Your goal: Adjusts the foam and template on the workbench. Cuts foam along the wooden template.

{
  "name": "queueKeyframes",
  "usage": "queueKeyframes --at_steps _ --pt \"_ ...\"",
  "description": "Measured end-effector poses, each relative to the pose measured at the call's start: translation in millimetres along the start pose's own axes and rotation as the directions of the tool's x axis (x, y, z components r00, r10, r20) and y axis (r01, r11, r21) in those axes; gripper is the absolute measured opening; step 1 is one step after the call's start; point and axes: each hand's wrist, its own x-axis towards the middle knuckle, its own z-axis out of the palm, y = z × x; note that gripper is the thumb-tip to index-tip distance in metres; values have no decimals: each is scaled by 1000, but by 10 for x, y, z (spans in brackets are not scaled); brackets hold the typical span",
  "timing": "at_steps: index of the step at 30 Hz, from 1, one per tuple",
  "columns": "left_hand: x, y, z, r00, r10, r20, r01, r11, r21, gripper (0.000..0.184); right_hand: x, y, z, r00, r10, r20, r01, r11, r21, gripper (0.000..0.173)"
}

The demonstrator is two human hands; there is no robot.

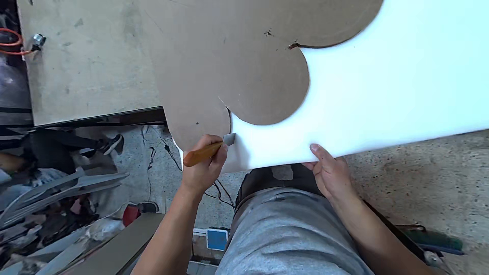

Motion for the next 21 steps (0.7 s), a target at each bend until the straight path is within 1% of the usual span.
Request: queueKeyframes --at_steps 3,5,8,10,12,15,17,19,21 --pt "-293 -278 -295 997 59 55 -58 998 -21 14 -326 353 154 999 17 -51 -16 1000 27 37" --pt "-433 -484 -420 991 110 78 -109 994 -27 17 -469 553 232 997 16 -74 -11 998 57 37" --pt "-520 -683 -514 983 155 98 -156 988 -5 20 -518 808 304 995 -27 -99 35 996 85 40" --pt "-531 -706 -504 981 154 121 -158 987 25 22 -464 951 338 991 -56 -123 68 993 98 43" --pt "-499 -694 -442 976 171 132 -179 983 51 22 -426 1064 426 989 -54 -139 69 992 107 49" --pt "-431 -645 -391 968 233 90 -239 969 65 23 -496 1293 686 996 7 -89 5 990 138 59" --pt "-434 -523 -465 962 264 72 -269 960 72 23 -568 1399 860 997 68 -29 -63 986 153 55" --pt "-455 -449 -521 963 264 46 -268 958 102 23 -568 1407 913 996 91 -4 -90 985 150 49" --pt "-442 -548 -443 970 240 38 -242 966 85 23 -559 1388 886 995 94 19 -96 984 153 47"
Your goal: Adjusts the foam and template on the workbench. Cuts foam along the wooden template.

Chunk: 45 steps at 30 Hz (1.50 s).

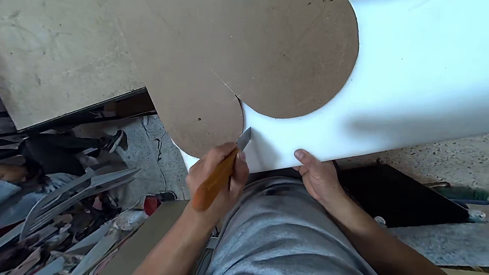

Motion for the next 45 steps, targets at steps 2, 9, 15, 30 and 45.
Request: queueKeyframes --at_steps 2,9,15,30,45 --pt "29 -164 193 999 -31 12 31 998 -47 22 -4 -4 -15 1000 7 6 -7 1000 5 45" --pt "114 87 57 992 -121 -42 117 988 -98 19 -3 -30 -32 1000 19 3 -19 1000 -15 42" --pt "320 133 142 982 -185 -47 178 976 -127 16 12 -51 -36 999 28 28 -27 999 -26 41" --pt "382 215 156 956 -241 -166 216 964 -159 11 10 -64 -35 999 19 37 -18 1000 -5 38" --pt "256 -97 -1557 995 -59 -82 37 969 -243 24 -61 250 -10 991 -6 134 -1 999 46 54"
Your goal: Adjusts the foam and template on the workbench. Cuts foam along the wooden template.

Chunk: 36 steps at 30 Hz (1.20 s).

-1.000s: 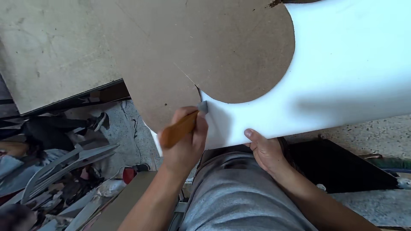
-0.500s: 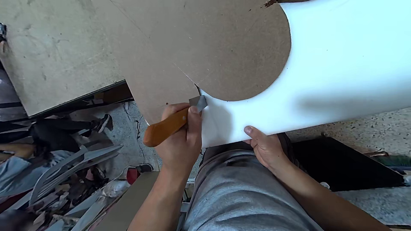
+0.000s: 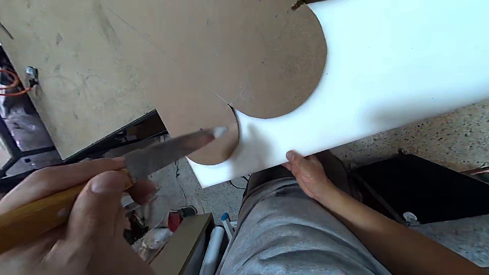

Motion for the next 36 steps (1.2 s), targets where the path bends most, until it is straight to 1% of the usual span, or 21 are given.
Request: queueKeyframes --at_steps 2,3,5,6,9,10,12,14,15,16,18,22,24,28,30,34,36 --pt "137 51 -67 985 21 170 -24 1000 14 26 24 50 121 996 24 81 -22 1000 -22 51" --pt "199 64 -84 967 38 254 -43 999 14 28 80 85 183 995 22 100 -21 1000 -8 49" --pt "291 74 -124 913 73 401 -85 996 12 30 162 167 286 996 6 89 -8 1000 28 44" --pt "348 81 -139 878 99 468 -120 993 14 27 159 189 324 998 19 64 -23 998 55 44" --pt "692 127 -84 732 218 646 -316 948 38 18 128 173 396 1000 16 -17 -14 988 152 39" --pt "828 126 -52 677 249 692 -356 935 11 19 103 178 437 999 4 -54 6 984 181 37" --pt "1097 79 23 569 304 764 -389 918 -76 20 65 236 516 993 -42 -113 66 974 218 36" --pt "1299 -4 112 487 339 805 -405 904 -136 21 48 305 550 984 -101 -147 131 970 205 36" --pt "1379 -47 147 452 352 820 -437 888 -140 22 58 328 570 978 -127 -162 158 967 197 37" --pt "1443 -92 173 421 355 835 -476 870 -130 22 71 355 593 972 -147 -184 183 964 194 38" --pt "1553 -165 229 362 366 858 -508 849 -148 22 87 391 642 956 -184 -228 226 958 176 37" --pt "1692 -208 328 283 424 860 -549 807 -217 22 96 427 686 933 -244 -264 291 944 156 35" --pt "1725 -202 343 217 456 863 -619 748 -239 24 99 433 712 926 -253 -279 304 940 156 35" --pt "1735 -114 449 114 475 873 -725 640 -254 26 98 437 728 919 -269 -287 322 934 154 34" --pt "1707 -145 622 84 485 871 -751 605 -265 25 105 460 722 917 -278 -286 330 931 153 34" --pt "1711 -284 935 106 523 846 -760 591 -270 23 138 480 695 914 -283 -290 330 936 126 35" --pt "1678 -406 1046 76 540 838 -758 578 -304 24 137 485 677 914 -285 -288 329 937 117 35"
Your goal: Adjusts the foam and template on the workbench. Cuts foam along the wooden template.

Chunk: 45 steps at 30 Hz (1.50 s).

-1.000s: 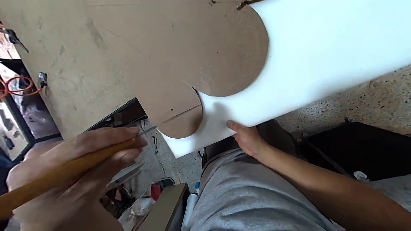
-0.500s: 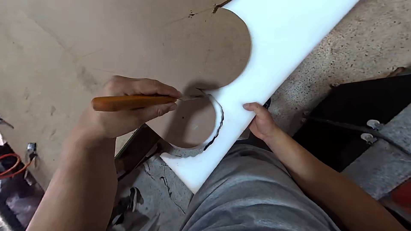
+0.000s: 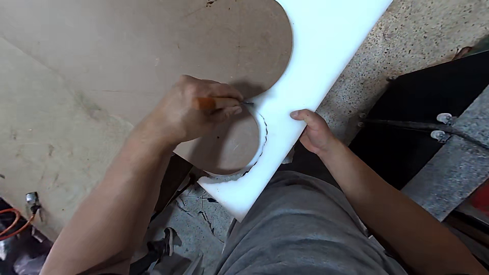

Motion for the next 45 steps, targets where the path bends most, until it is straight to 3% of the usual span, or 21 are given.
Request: queueKeyframes --at_steps 7,12,18,23,28,31,33,36,39,43,45 --pt "-189 102 -72 998 -55 -40 53 998 -38 26 -6 -9 -21 1000 -24 17 24 1000 9 33" --pt "-11 -190 325 994 -79 -76 71 991 -111 26 -20 -15 -32 1000 -13 22 13 1000 -11 32" --pt "-94 146 -177 997 -54 -59 50 996 -68 26 8 -19 -77 999 -28 37 30 999 -37 32" --pt "88 -74 297 997 -76 -7 76 997 -34 26 -12 -41 -47 999 -12 34 13 999 -33 32" --pt "-18 213 -12 989 -142 -32 140 988 -60 28 -16 -77 -82 999 -5 50 7 999 -41 30" --pt "101 119 218 981 -171 -91 165 984 -67 26 4 -68 -83 998 3 55 -1 999 -35 31" --pt "240 32 426 986 -156 -58 154 987 -40 24 0 -82 -88 998 2 66 0 999 -36 30" --pt "235 236 178 988 -155 -6 154 986 -64 25 -2 -114 -115 996 15 84 -12 999 -33 29" --pt "136 368 -73 982 -176 -68 162 971 -177 31 -11 -78 -132 996 28 82 -27 999 -21 29" --pt "387 185 404 987 -144 -72 138 987 -84 24 8 -83 -136 996 13 92 -11 1000 -21 28" --pt "432 253 439 984 -176 -33 172 980 -98 23 1 -110 -149 996 19 91 -16 1000 -27 31"
